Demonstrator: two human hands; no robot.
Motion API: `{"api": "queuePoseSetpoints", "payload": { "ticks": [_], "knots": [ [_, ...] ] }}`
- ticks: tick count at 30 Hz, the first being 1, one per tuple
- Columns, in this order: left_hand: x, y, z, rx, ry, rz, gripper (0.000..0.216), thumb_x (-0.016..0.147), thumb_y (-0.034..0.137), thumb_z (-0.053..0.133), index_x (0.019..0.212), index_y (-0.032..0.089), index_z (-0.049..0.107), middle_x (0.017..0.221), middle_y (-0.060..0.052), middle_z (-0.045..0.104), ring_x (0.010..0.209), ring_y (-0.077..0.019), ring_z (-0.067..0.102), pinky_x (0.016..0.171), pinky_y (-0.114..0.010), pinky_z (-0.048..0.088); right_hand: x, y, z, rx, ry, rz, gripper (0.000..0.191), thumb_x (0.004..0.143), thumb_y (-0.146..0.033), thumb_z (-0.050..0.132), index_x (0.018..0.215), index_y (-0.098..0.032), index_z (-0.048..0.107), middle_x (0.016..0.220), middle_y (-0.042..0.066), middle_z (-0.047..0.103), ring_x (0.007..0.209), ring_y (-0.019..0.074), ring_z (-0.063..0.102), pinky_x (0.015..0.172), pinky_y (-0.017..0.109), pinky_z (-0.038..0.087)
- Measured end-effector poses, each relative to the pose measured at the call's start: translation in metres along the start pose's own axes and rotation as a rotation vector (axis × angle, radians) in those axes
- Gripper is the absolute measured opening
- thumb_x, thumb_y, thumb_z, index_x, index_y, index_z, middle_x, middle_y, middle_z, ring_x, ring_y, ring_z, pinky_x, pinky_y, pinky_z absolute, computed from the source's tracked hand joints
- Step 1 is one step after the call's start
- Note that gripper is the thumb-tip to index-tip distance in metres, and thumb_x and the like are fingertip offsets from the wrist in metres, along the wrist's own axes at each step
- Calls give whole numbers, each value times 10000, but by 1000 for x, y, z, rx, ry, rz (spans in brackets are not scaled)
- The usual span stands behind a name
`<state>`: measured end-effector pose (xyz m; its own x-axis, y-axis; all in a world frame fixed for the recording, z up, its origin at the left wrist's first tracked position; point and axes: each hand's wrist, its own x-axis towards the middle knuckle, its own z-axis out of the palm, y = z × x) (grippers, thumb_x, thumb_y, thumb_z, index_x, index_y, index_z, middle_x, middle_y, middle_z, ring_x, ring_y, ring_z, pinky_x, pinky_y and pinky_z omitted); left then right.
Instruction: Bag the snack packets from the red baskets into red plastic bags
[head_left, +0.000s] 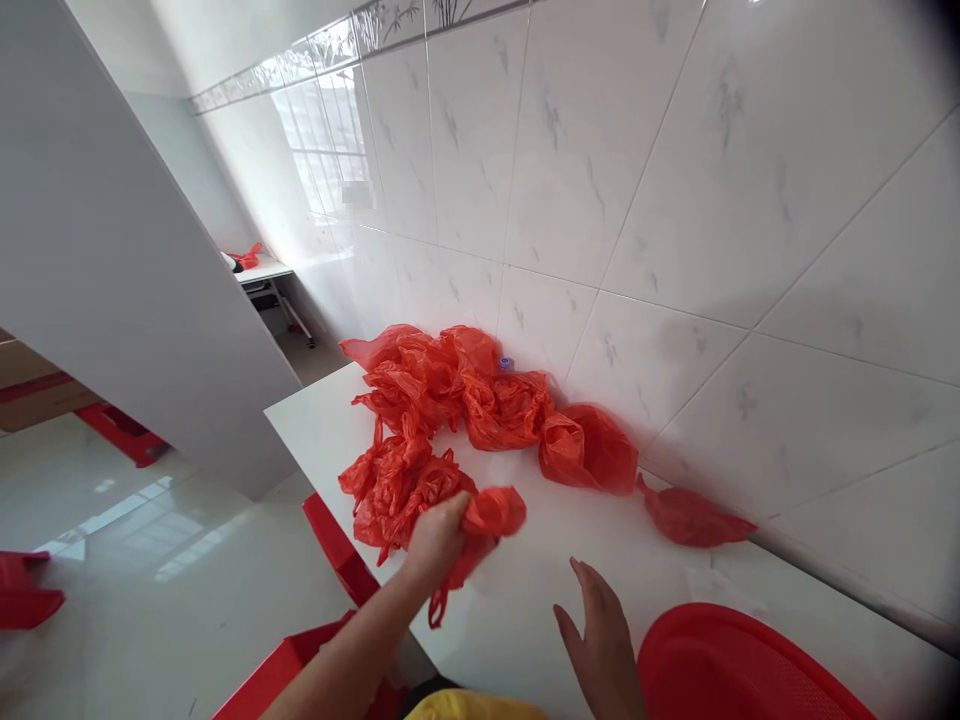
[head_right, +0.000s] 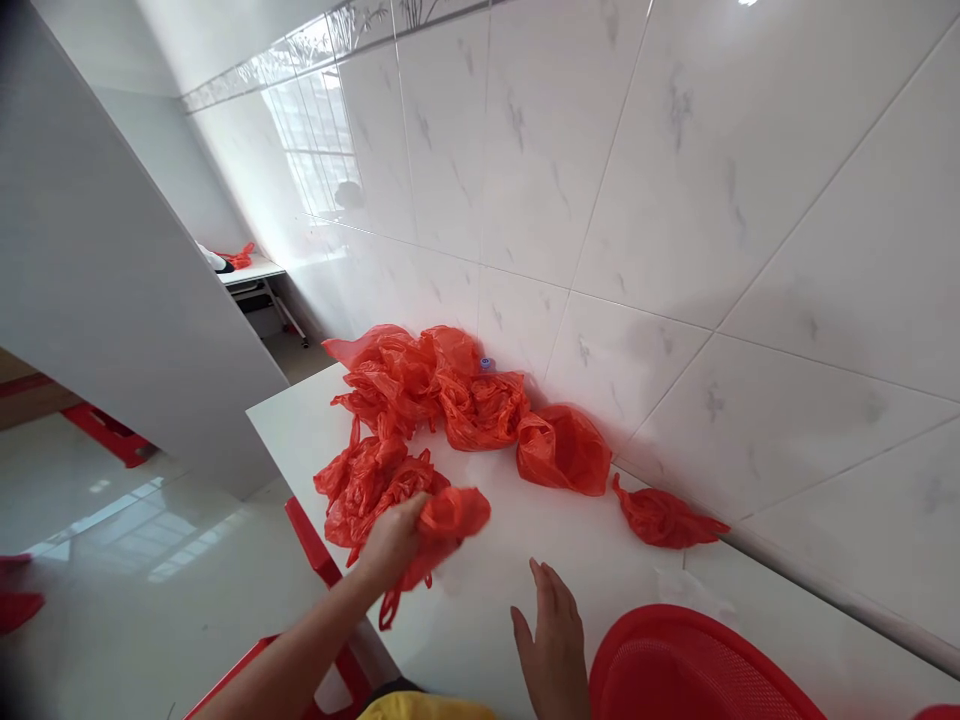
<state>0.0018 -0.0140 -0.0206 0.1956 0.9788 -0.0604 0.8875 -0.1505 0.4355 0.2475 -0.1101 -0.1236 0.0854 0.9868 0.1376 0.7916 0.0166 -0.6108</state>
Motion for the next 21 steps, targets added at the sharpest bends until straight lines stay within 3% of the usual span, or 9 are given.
{"api": "queuePoseSetpoints", "payload": {
  "ticks": [3, 6, 10, 12, 16, 21],
  "knots": [
    [13, -28, -37, 52, 147, -96, 327, 837, 110, 361, 1085, 238, 533, 1009, -31, 661, 900, -173, 602, 738, -260, 400, -5, 9, 2, -15, -61, 92, 467, 871, -375, 403, 1302, -213, 479, 1366, 109, 473, 1275, 285, 430, 1004, 463, 424],
    [26, -55, -48, 135, 214, -210, 341, 863, 169, 366, 1170, 221, 505, 1059, -76, 633, 923, -217, 592, 722, -294, 409, -12, 15, 7, 5, -112, 134, 478, 862, -371, 400, 1301, -205, 492, 1376, 105, 467, 1280, 278, 428, 1012, 454, 429],
    [31, -87, -20, 210, 188, -285, 630, 784, 215, 539, 1381, 189, 342, 1408, -190, 396, 1107, -305, 526, 805, -363, 430, -22, 20, 15, 21, -137, 152, 485, 853, -345, 390, 1290, -167, 504, 1358, 120, 490, 1277, 268, 441, 1035, 437, 417],
    [30, -100, 3, 305, 120, -259, 654, 773, 167, 536, 1392, 243, 341, 1500, -141, 293, 1193, -296, 467, 903, -384, 403, -26, 20, 16, 20, -145, 176, 483, 842, -320, 394, 1282, -159, 513, 1353, 124, 501, 1272, 268, 452, 1045, 430, 410],
    [27, -118, 33, 393, 16, -270, 449, 817, 163, 462, 1264, 156, 488, 1291, -167, 523, 1173, -310, 480, 903, -404, 414, -28, 14, 14, 35, -158, 273, 480, 775, -237, 451, 1243, -203, 552, 1342, 95, 525, 1268, 270, 466, 1066, 421, 388],
    [32, -115, 26, 380, -28, -299, 491, 800, 244, 492, 1271, 112, 454, 1281, -198, 487, 1146, -366, 488, 835, -438, 453, -26, 3, 3, 104, -197, 345, 495, 756, -225, 479, 1244, -218, 559, 1351, 78, 519, 1285, 266, 446, 1074, 411, 378]
  ]
}}
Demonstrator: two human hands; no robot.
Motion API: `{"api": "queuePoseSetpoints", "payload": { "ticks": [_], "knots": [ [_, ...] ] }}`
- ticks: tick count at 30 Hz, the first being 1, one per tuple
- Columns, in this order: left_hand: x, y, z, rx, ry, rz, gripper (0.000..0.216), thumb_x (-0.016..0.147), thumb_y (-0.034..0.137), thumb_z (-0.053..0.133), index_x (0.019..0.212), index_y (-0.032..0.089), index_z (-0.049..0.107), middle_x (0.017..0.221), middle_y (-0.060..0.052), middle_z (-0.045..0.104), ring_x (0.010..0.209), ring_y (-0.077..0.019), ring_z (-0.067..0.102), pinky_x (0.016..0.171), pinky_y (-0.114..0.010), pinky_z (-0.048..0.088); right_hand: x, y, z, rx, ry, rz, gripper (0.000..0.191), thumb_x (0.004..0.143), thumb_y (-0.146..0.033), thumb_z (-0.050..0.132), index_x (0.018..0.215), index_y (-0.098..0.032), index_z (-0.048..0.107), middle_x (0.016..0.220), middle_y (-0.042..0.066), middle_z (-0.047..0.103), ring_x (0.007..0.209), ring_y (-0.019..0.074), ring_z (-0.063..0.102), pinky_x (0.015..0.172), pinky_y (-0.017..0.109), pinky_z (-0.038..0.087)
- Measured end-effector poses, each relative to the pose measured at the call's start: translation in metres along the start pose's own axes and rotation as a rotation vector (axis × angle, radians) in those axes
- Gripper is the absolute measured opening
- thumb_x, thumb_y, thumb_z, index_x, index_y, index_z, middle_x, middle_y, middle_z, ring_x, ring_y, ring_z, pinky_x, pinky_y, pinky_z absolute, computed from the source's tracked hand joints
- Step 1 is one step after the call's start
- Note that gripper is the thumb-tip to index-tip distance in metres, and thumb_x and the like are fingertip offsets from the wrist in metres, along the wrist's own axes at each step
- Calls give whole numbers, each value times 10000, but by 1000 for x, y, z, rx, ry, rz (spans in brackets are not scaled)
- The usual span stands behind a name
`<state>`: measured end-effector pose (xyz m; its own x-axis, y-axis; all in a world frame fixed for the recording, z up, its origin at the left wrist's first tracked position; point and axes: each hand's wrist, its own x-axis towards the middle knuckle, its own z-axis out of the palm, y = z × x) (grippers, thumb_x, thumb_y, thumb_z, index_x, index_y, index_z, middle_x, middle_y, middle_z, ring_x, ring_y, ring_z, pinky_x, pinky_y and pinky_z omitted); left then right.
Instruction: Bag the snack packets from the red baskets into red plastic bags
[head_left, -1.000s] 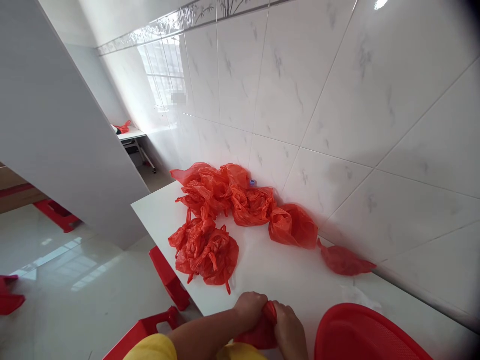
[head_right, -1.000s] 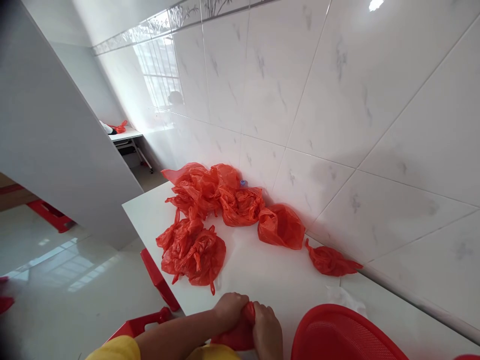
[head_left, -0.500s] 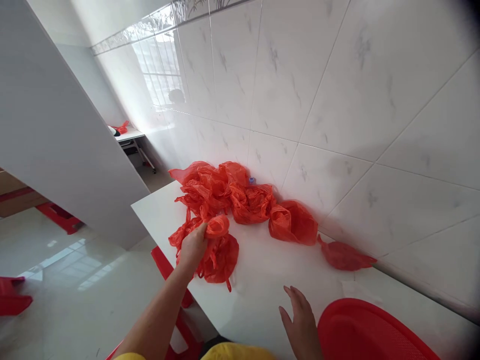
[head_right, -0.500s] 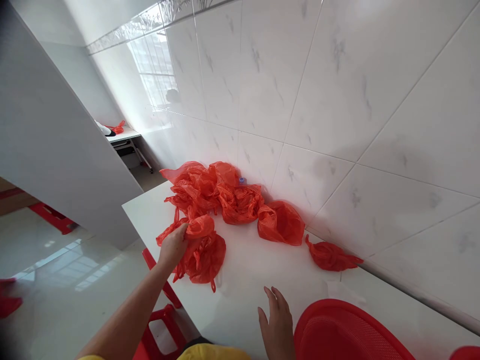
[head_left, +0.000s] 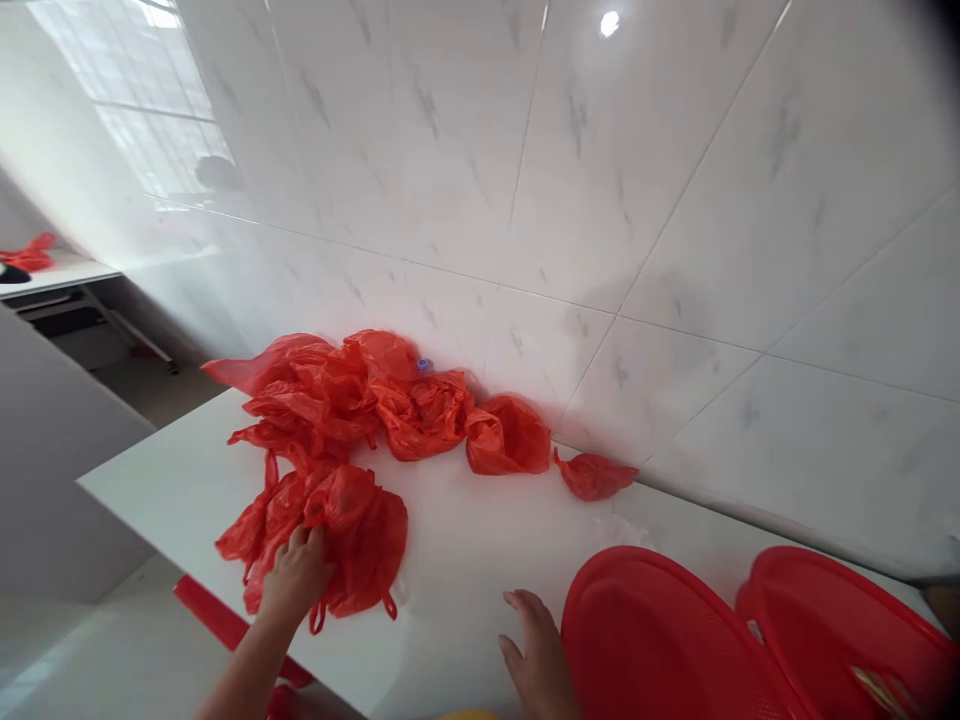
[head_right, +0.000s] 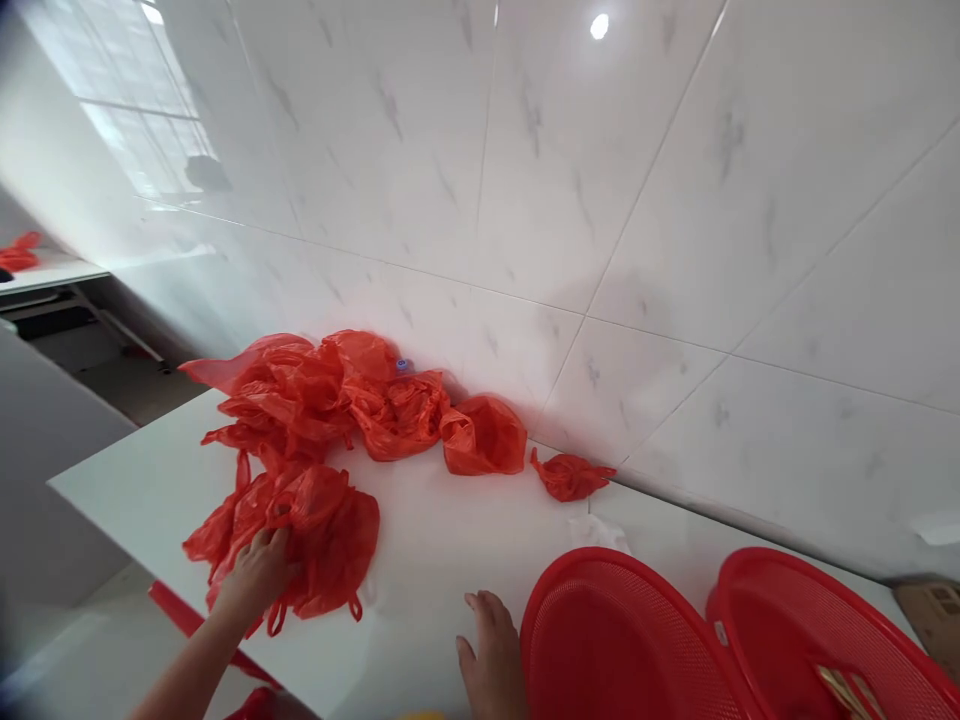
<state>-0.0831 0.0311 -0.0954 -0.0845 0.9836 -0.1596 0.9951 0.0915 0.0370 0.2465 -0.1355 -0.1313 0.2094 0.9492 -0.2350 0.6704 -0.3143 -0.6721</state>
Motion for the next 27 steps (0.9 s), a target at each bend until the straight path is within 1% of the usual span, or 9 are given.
{"api": "queuePoseSetpoints", "payload": {
  "ticks": [2, 4, 8, 13, 16, 19, 21, 24, 27],
  "knots": [
    [0, 8, -16, -28, 46, -48, 543, 792, 348, 522, 1274, 111, 438, 1301, -216, 448, 1190, -401, 446, 832, -461, 459, -1, -5, -4, 46, -24, 17, 486, 754, -230, 489, 1234, -232, 564, 1345, 68, 523, 1281, 263, 450, 1071, 404, 380],
    [2, 24, -34, -74, 199, -48, 581, 810, 431, 499, 1301, 137, 402, 1361, -216, 385, 1276, -411, 361, 883, -492, 444, -3, -11, -9, 102, -46, 34, 474, 750, -231, 494, 1218, -250, 569, 1331, 54, 532, 1260, 258, 472, 1052, 393, 397],
    [14, 78, -64, -212, 429, 226, 541, 849, 397, 479, 1338, 192, 368, 1453, -163, 299, 1363, -343, 279, 1051, -489, 342, -6, -22, -17, 209, -90, 19, 444, 749, -218, 489, 1183, -250, 576, 1278, 50, 559, 1202, 230, 516, 1016, 352, 417],
    [44, 179, -73, -452, 283, 679, 601, 817, 238, 552, 1378, 219, 339, 1512, -121, 255, 1341, -291, 356, 1008, -411, 423, -9, -21, -13, 383, -143, 99, 353, 730, -205, 504, 1065, -235, 608, 1061, 43, 655, 983, 191, 610, 854, 298, 477],
    [60, 238, -71, -510, 110, 697, 751, 803, 189, 557, 1457, 281, 199, 1550, -100, 212, 1167, -259, 543, 830, -341, 515, -12, -16, -8, 486, -134, 159, 278, 710, -193, 516, 960, -222, 632, 925, 30, 684, 849, 175, 631, 767, 274, 481],
    [73, 277, -62, -480, 30, 663, 895, 767, 201, 612, 1489, 247, 85, 1512, -168, 274, 1072, -263, 595, 784, -341, 509, -15, -9, -6, 540, -121, 164, 280, 693, -190, 532, 954, -210, 631, 881, 29, 693, 804, 172, 631, 734, 269, 473],
    [77, 287, -54, -453, 2, 661, 844, 735, 198, 639, 1463, 200, 213, 1383, -182, 444, 1022, -273, 612, 782, -357, 499, -18, -4, -7, 561, -118, 152, 292, 685, -186, 538, 963, -204, 626, 889, 35, 696, 797, 174, 631, 722, 272, 470],
    [72, 279, -40, -424, -26, 685, 379, 761, 153, 554, 1136, 183, 599, 1049, -109, 635, 920, -243, 623, 781, -343, 479, -22, -1, -9, 574, -119, 134, 281, 693, -193, 541, 961, -200, 624, 886, 40, 696, 785, 173, 630, 721, 273, 463],
    [52, 255, -30, -439, -3, 733, 199, 792, 125, 457, 833, 198, 637, 885, -63, 632, 855, -209, 606, 778, -328, 465, -23, -7, -15, 561, -100, 156, 240, 724, -219, 535, 941, -198, 634, 847, 34, 684, 772, 168, 621, 705, 264, 457]
  ]
}}
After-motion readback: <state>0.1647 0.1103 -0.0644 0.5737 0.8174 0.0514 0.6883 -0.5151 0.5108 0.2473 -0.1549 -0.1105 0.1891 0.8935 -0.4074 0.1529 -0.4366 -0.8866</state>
